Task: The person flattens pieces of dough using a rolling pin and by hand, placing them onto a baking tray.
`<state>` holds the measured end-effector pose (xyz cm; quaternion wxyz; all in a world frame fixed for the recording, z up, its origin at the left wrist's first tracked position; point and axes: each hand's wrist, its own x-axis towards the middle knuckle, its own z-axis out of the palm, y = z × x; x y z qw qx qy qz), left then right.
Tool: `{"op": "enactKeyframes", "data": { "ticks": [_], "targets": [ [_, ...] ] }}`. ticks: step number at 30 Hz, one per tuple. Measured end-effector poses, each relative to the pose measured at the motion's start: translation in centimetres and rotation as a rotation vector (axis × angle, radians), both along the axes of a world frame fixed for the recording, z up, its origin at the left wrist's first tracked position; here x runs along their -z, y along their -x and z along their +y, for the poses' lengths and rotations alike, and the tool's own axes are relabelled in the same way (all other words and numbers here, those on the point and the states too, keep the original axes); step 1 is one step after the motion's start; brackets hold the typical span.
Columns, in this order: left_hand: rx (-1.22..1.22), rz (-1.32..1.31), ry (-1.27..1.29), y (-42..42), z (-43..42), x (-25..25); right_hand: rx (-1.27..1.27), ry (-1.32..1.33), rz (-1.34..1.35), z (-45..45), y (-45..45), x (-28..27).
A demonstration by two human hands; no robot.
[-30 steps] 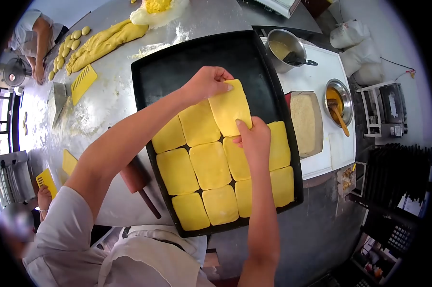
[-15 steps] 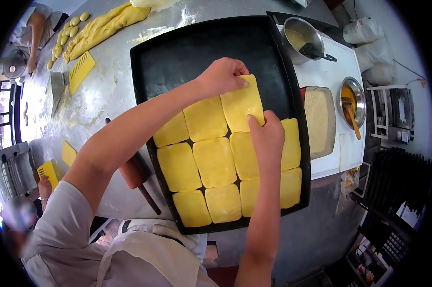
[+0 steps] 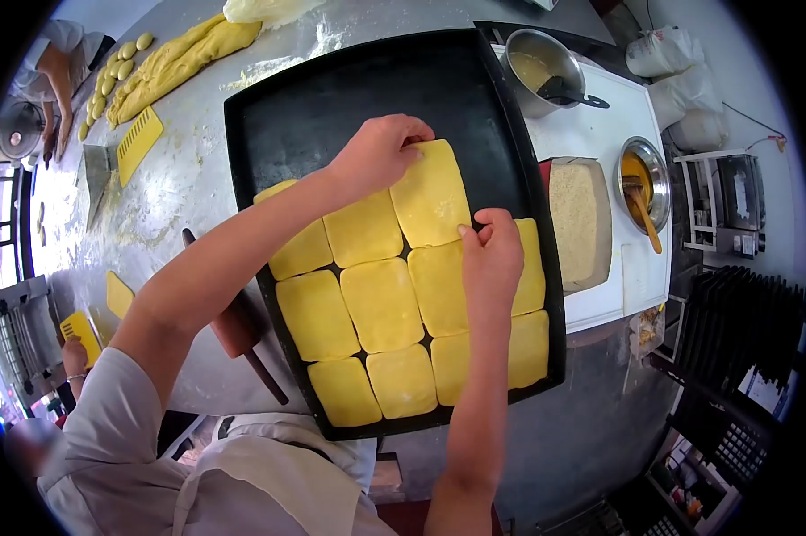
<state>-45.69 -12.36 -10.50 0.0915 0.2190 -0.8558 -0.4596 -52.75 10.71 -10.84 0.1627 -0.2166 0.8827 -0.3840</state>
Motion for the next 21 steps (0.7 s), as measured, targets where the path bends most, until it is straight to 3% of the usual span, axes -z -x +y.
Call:
{"op": "enactKeyframes", "data": {
  "ticks": [4,7,10,13,19,21],
  "targets": [
    [-0.101,0.232,0.360,-2.6,2.2,0.1,0.027,0.065,-0.135,0.0,0.1,-1.5],
    [0.150,0.147,0.553,-6.9,4.5,0.4,0.040,0.057,-0.195,0.2,-0.1,-2.2],
    [0.396,0.098,0.610,-9.9,7.3,-0.5,-0.040,-0.079,-0.111,-0.4,-0.5,-2.3],
    [0.440,-0.012,0.672,-11.1,7.9,-0.2,-0.030,-0.117,-0.065,-0.9,-0.6,-2.2],
    [0.352,-0.070,0.630,-11.2,9.2,-0.6,-0.037,-0.132,-0.052,-0.8,-0.8,-2.5],
    [0.315,-0.016,0.511,-10.8,8.5,-1.0,-0.051,-0.151,-0.038,-0.6,-0.9,-2.4]
  ]
}}
